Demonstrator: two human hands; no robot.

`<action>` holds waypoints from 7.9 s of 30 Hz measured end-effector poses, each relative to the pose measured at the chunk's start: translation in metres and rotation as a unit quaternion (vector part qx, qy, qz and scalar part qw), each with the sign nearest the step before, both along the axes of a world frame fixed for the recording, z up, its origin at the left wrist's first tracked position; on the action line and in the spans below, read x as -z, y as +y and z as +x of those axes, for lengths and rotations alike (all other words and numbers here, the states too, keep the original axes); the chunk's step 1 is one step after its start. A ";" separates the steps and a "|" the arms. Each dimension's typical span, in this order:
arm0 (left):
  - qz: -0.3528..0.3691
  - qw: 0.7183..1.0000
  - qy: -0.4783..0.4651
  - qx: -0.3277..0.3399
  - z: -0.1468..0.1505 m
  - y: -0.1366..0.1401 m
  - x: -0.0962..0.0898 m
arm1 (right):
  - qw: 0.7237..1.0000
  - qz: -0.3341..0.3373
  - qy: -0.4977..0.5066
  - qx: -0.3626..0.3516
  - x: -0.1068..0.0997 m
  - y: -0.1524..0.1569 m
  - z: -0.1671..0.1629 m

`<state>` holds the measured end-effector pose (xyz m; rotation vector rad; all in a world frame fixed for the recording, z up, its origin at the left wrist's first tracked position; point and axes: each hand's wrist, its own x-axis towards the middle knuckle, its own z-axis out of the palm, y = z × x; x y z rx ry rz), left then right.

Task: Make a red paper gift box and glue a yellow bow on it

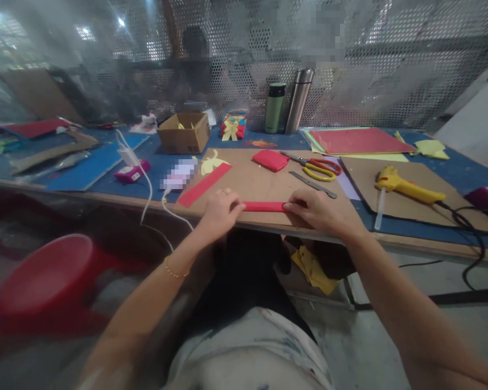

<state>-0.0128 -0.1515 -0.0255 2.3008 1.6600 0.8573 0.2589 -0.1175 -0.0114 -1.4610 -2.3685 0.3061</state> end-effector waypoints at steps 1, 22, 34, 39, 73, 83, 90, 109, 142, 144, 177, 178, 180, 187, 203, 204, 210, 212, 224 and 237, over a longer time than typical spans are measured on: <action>-0.011 1.000 0.006 -0.004 0.001 0.001 -0.002 | 1.000 -0.015 0.001 0.005 0.001 0.003 0.001; -0.155 0.982 0.101 -0.025 0.009 0.009 -0.036 | 0.995 -0.070 -0.065 0.006 -0.002 0.024 0.002; -0.176 0.965 0.195 -0.018 0.015 0.005 -0.052 | 0.986 -0.065 -0.152 -0.002 -0.017 0.023 -0.003; -0.174 0.963 0.206 -0.006 0.014 0.006 -0.053 | 0.983 -0.045 -0.177 -0.008 -0.024 0.018 -0.006; -0.031 0.988 0.147 0.044 -0.019 0.013 -0.012 | 0.982 -0.044 -0.182 -0.008 -0.024 0.015 -0.006; 0.176 0.899 0.386 0.111 -0.005 0.001 0.001 | 0.985 -0.047 -0.165 0.012 -0.023 0.013 -0.009; 0.174 0.891 0.404 0.115 -0.004 0.003 0.002 | 0.990 -0.049 -0.132 -0.018 -0.022 0.015 -0.005; 0.140 0.891 0.424 0.083 0.026 -0.026 -0.003 | 0.990 -0.044 -0.135 0.000 -0.018 0.012 0.002; 0.090 0.904 0.414 0.056 0.038 -0.022 -0.017 | 0.948 0.309 -0.074 0.033 0.042 -0.061 0.015; 0.097 0.907 0.405 0.058 0.038 -0.022 -0.015 | 0.950 0.307 -0.054 -0.026 0.044 -0.059 -0.001; 0.203 0.936 0.278 -0.075 -0.008 -0.049 0.029 | 0.968 0.174 -0.105 -0.147 0.018 -0.032 -0.006; 0.206 0.934 0.279 -0.082 -0.008 -0.050 0.030 | 0.967 0.179 -0.103 -0.146 0.018 -0.032 -0.006; 0.211 0.931 0.283 -0.090 -0.008 -0.052 0.031 | 0.968 0.183 -0.101 -0.141 0.020 -0.032 -0.006; 0.218 0.935 0.271 -0.073 -0.010 -0.055 0.036 | 0.978 0.145 -0.080 -0.127 0.012 -0.030 -0.003; 0.062 0.986 0.152 -0.024 -0.019 -0.020 0.005 | 0.961 0.188 -0.183 -0.086 0.015 -0.030 -0.010; 0.054 0.988 0.143 -0.032 -0.018 -0.018 0.006 | 0.960 0.189 -0.187 -0.088 0.016 -0.031 -0.011; 0.021 0.996 0.062 -0.052 -0.015 -0.012 0.007 | 0.951 0.226 -0.192 -0.085 0.019 -0.036 -0.016; 0.007 0.998 0.039 -0.046 -0.016 -0.011 0.004 | 0.950 0.231 -0.189 -0.087 0.020 -0.037 -0.016; -0.014 0.998 0.033 -0.049 -0.013 -0.004 -0.001 | 0.951 0.226 -0.197 -0.073 0.020 -0.038 -0.020; -0.060 0.994 0.011 -0.090 -0.004 -0.003 -0.004 | 0.953 0.218 -0.203 -0.062 0.022 -0.040 -0.018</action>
